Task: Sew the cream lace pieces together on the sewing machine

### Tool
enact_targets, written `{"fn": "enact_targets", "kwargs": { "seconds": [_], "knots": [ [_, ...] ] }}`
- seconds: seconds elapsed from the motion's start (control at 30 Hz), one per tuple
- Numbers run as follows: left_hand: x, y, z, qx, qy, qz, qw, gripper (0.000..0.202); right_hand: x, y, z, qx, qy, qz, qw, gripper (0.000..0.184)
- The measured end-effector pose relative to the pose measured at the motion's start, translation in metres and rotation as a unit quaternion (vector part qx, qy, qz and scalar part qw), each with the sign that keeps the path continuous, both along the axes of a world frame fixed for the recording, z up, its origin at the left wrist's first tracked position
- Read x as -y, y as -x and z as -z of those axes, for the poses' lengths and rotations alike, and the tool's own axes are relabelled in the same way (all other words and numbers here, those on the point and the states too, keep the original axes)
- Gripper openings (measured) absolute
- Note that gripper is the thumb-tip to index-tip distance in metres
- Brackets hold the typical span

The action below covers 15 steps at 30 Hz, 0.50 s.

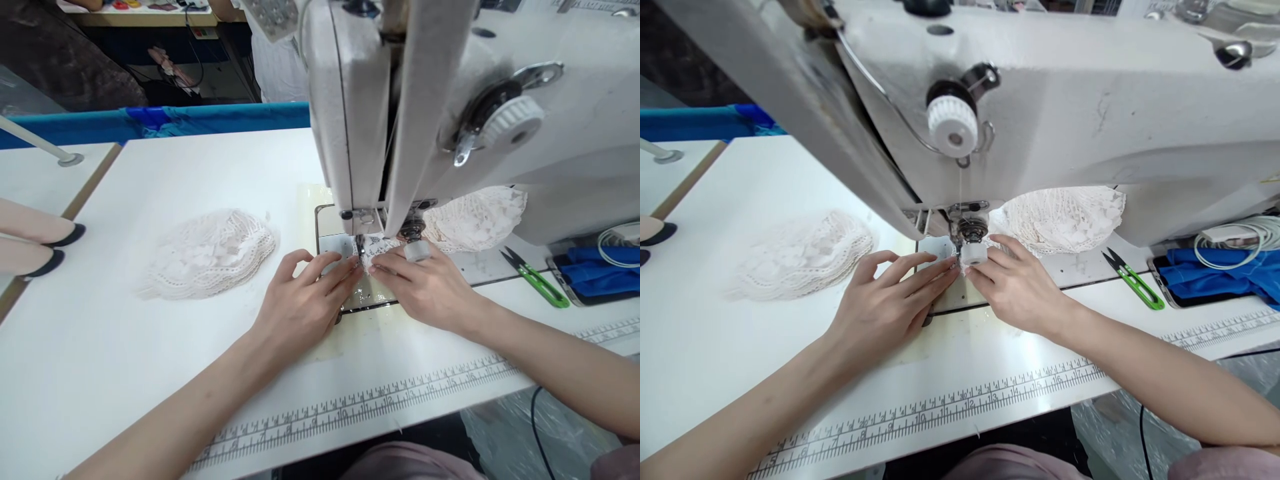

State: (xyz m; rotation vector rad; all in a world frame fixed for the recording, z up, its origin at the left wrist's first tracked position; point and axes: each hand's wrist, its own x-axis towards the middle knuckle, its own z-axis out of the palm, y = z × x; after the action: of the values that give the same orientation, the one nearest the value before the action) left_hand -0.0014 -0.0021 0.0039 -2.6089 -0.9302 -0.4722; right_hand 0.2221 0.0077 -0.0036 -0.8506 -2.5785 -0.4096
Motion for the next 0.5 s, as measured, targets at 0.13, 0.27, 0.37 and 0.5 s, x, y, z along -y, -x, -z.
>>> {"fn": "enact_targets", "kwargs": {
  "seconds": [0.13,0.27,0.37,0.5],
  "knots": [
    [-0.0029,0.0008,0.0010,0.003,-0.004,-0.003,1.000,0.038,-0.0011,-0.0002,-0.0008,0.008,-0.005,0.001,1.000,0.032],
    [-0.0037,0.0009,0.0016,0.005,0.006,-0.011,1.000,0.039,-0.0018,-0.0001,-0.0025,-0.002,0.003,0.002,1.000,0.032],
    [-0.0031,0.0007,0.0019,0.006,0.006,-0.019,1.000,0.040,-0.0015,0.0000,-0.0032,-0.019,0.003,0.012,1.000,0.033],
    [-0.0027,0.0011,0.0025,0.004,-0.007,-0.024,1.000,0.037,-0.0005,-0.0007,-0.0009,-0.023,-0.007,0.011,1.000,0.031]
  ]
}}
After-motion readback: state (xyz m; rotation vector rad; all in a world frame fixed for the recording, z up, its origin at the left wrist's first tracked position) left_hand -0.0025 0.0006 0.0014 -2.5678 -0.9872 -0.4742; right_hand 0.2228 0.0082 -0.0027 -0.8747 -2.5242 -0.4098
